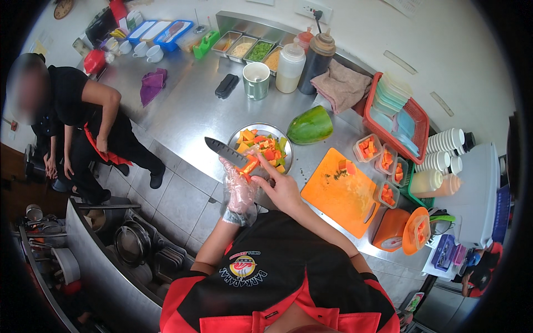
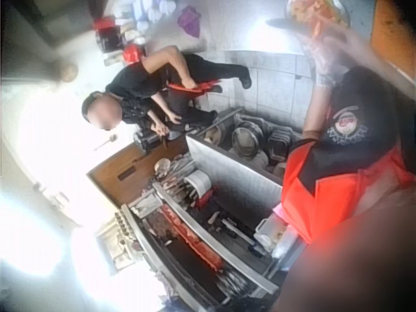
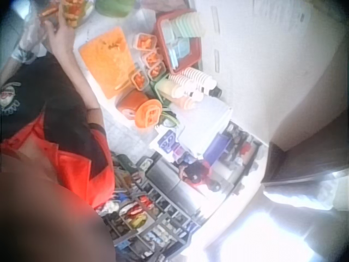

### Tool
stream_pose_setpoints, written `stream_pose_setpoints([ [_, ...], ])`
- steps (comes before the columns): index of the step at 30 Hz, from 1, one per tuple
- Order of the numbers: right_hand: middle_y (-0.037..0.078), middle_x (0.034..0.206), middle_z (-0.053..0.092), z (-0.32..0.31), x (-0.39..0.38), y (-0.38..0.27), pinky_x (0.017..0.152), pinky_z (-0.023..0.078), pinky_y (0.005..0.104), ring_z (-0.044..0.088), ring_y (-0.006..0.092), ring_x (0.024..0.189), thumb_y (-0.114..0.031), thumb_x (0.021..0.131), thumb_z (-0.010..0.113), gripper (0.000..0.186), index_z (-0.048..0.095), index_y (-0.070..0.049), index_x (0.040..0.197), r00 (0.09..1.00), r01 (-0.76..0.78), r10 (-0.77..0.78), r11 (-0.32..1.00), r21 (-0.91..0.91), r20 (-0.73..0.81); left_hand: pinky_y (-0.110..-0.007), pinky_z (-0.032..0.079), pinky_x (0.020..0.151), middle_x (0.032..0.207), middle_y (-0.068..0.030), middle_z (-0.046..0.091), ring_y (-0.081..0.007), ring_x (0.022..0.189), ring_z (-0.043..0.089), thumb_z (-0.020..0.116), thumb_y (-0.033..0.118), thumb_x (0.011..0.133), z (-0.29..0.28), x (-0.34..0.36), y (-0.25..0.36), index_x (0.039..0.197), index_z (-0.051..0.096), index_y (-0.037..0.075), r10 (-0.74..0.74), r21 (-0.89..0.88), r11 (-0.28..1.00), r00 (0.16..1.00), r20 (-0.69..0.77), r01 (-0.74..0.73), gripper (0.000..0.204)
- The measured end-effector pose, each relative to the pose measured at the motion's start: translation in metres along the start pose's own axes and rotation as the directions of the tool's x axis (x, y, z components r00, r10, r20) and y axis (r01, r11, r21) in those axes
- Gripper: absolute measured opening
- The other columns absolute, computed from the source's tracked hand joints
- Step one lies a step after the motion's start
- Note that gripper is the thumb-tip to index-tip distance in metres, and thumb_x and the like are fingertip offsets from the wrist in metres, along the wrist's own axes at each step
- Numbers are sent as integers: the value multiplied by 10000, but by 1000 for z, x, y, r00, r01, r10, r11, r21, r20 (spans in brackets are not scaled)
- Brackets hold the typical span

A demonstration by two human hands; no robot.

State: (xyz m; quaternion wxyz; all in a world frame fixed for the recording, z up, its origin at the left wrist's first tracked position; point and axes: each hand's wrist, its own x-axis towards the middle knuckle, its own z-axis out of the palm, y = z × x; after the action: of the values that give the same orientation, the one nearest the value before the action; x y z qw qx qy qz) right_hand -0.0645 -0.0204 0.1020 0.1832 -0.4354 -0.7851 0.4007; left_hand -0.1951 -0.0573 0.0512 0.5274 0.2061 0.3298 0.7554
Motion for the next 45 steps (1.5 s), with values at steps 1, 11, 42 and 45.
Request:
stream_pose_setpoints([
  [1,139,627,605,-1,0,0,544,497,399,636,320,582,-502,898,590,662,334,-310,1478,1000,-8,7,1000,-15,-12,-392,423,1034,1344,-93,504,-208,1206,516,271,459,1036,2,0,2,1367,394,50,-58,-46,997,997,-45,56,540],
  [11,157,776,646,-9,11,18,597,506,414,647,324,663,-395,944,554,458,481,-335,1392,967,-110,104,994,-12,-232,-429,471,985,1249,-129,536,-267,1145,557,281,657,948,0,8,9,1303,429,54,-288,-281,933,936,-204,225,715],
  [42,7,771,596,-15,-4,-4,639,414,221,454,47,661,-283,955,597,618,319,-187,1499,979,-131,27,841,526,201,-499,481,981,1211,-179,582,-324,1109,582,414,392,1010,26,27,13,1335,426,18,-305,-305,909,952,-15,286,496],
  [45,19,751,594,-14,-5,-5,629,418,234,449,56,646,-285,949,604,620,327,-183,1494,984,-116,28,851,511,178,-505,474,987,1234,-190,570,-323,1132,571,406,379,1012,27,27,15,1345,416,14,-272,-248,933,962,-6,262,494],
])
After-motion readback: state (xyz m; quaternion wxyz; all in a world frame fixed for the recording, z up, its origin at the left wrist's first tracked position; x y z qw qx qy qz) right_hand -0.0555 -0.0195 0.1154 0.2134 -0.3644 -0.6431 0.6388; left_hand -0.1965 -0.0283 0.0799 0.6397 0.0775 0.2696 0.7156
